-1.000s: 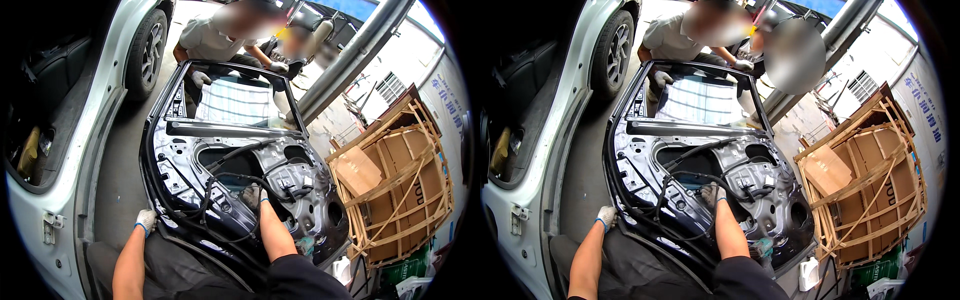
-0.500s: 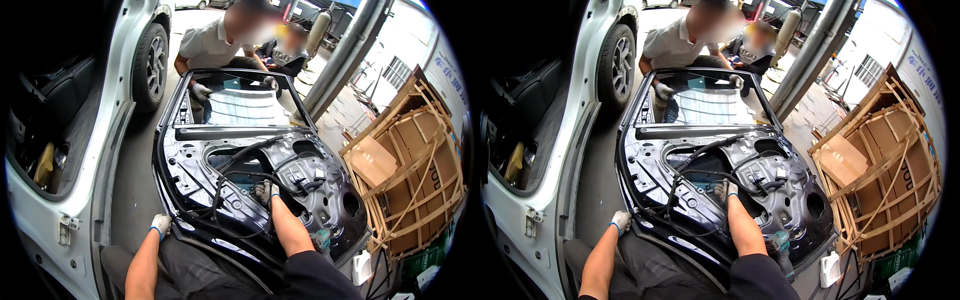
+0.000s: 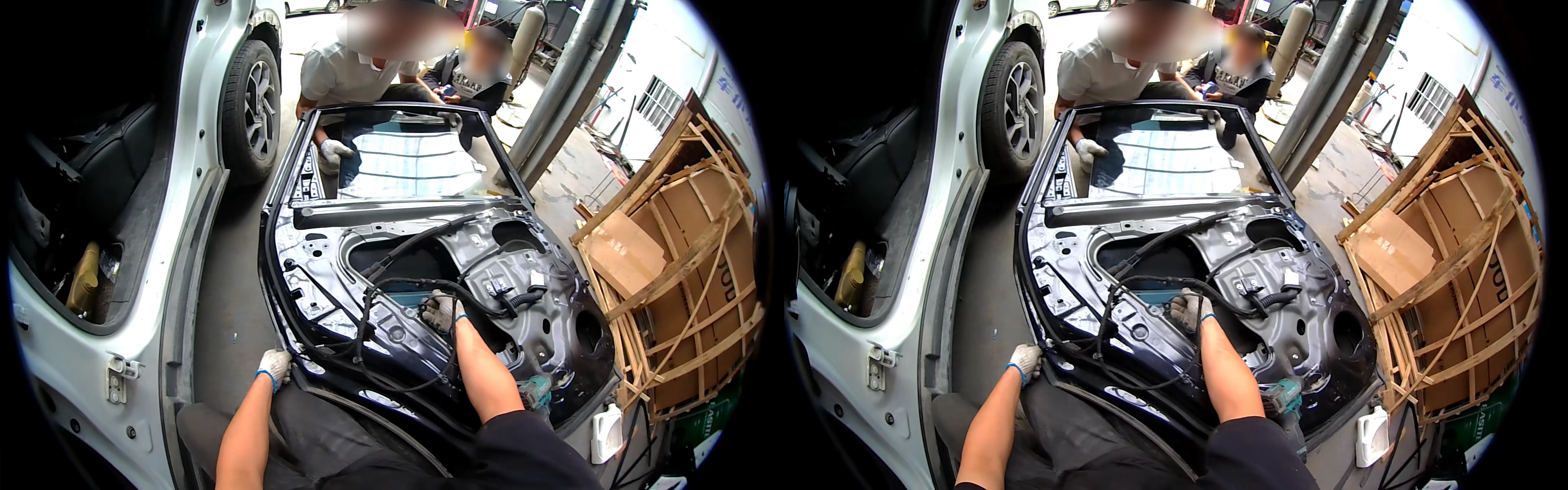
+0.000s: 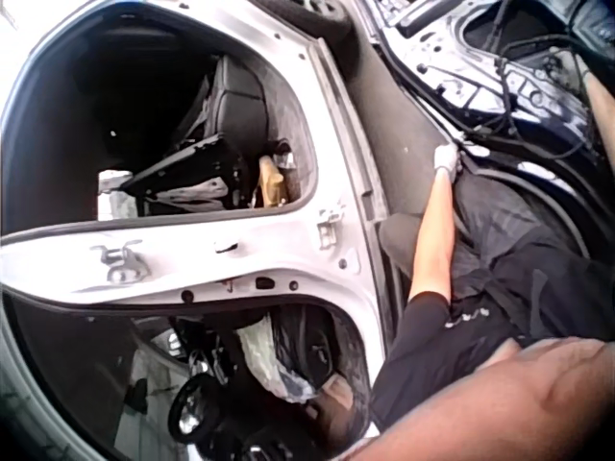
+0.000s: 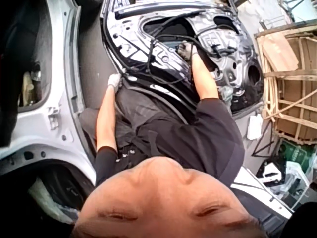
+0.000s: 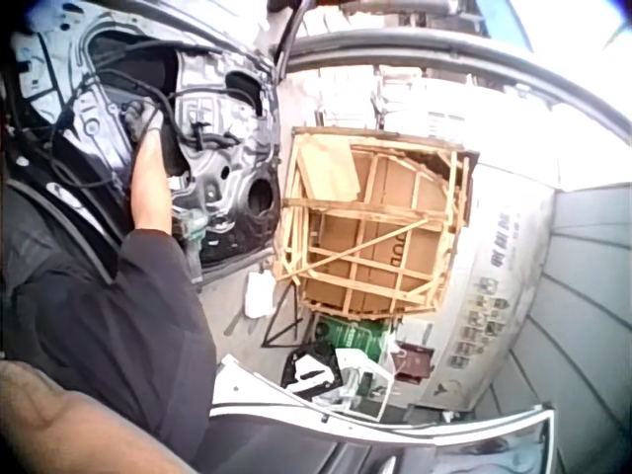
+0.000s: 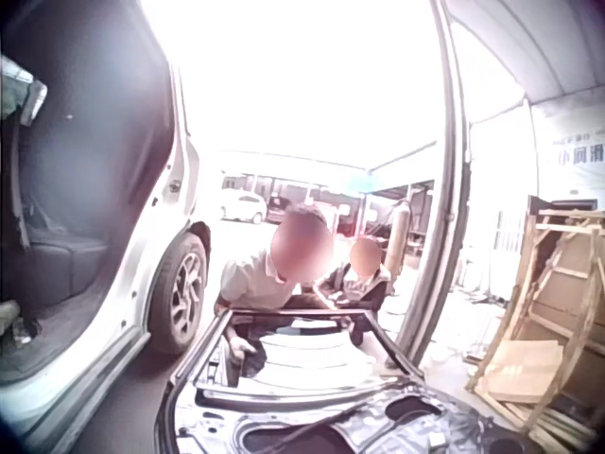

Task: The person uses a cordless drill and a pry tool to remove screws and trim from a detached car door. They systematically unscrew fasteners, detach the window glass with assistance, and remove interior panels and wiring harnesses.

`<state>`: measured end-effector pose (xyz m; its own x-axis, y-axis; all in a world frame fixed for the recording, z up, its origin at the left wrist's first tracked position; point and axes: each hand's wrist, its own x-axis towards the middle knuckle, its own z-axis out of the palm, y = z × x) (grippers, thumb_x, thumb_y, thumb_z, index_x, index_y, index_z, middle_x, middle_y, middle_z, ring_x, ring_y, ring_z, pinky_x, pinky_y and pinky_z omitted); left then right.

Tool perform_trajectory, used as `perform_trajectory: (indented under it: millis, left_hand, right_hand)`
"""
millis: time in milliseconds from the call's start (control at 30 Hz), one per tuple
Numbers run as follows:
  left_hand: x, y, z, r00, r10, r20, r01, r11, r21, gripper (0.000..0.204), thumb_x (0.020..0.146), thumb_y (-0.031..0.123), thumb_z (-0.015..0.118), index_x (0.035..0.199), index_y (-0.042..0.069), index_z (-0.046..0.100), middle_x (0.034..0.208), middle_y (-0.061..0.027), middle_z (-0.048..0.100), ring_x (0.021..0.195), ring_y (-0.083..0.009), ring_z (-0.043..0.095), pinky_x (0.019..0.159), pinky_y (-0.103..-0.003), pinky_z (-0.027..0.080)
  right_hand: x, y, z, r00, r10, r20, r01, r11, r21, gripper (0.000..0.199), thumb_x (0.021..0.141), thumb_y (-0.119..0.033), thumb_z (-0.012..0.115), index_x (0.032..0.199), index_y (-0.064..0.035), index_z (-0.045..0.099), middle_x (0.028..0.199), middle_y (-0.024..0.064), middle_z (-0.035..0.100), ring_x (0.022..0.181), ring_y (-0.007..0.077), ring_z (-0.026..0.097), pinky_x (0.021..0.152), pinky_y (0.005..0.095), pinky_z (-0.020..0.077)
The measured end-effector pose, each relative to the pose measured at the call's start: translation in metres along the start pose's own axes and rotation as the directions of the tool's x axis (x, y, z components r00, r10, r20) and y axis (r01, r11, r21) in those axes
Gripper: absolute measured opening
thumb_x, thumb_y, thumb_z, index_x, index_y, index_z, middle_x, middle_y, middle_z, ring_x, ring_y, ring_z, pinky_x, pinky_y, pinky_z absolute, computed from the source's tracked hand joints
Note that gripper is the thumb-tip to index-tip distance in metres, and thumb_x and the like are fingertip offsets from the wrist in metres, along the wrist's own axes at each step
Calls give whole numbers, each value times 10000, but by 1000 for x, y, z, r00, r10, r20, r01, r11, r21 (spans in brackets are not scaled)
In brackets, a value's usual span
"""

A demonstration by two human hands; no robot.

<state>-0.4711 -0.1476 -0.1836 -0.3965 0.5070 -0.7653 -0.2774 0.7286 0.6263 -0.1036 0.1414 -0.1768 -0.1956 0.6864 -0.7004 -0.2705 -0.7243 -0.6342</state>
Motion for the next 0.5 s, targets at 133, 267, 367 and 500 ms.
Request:
perform_trajectory:
  millis: [133, 267, 367, 500]
  left_hand:
    - [3, -2, 1, 1000, 1, 1, -1, 1000, 1, 141, 881, 125, 520, 750, 73, 528, 578, -23, 471, 431, -150, 402, 382, -319, 323]
    - [7, -4, 0, 999, 1, 43, 0, 1000, -20, 145, 874, 139, 537, 741, 89, 509, 568, -32, 456, 426, -166, 415, 382, -335, 346]
    - [7, -7, -3, 1000, 4, 23, -3, 999, -44, 153, 874, 137, 538, 730, 91, 512, 562, -31, 453, 423, -166, 411, 383, -335, 344]
    - [-4, -2, -4, 1000, 5, -3, -5, 1000, -17, 160, 877, 136, 534, 724, 92, 513, 562, -29, 456, 423, -166, 412, 385, -332, 343]
  right_hand:
    - [10, -4, -4, 1000, -5, 12, 6, 999, -35, 282, 993, -363, 570, 977, -83, 604, 830, 94, 639, 653, 246, 645, 502, 337, 533]
    - [34, -25, -34, 987, 81, 141, -101, 984, 148, 346, 967, -387, 567, 1112, -77, 619, 1005, 195, 680, 823, 333, 673, 621, 432, 596]
    - [40, -16, -23, 975, -64, 212, -32, 906, 422, 391, 983, -431, 511, 727, -136, 497, 668, 62, 492, 537, 213, 478, 405, 341, 391]
    - [39, -36, -26, 865, 73, 496, -221, 944, 246, 408, 1025, -401, 463, 778, -93, 566, 634, 121, 596, 438, 203, 482, 431, 318, 441]
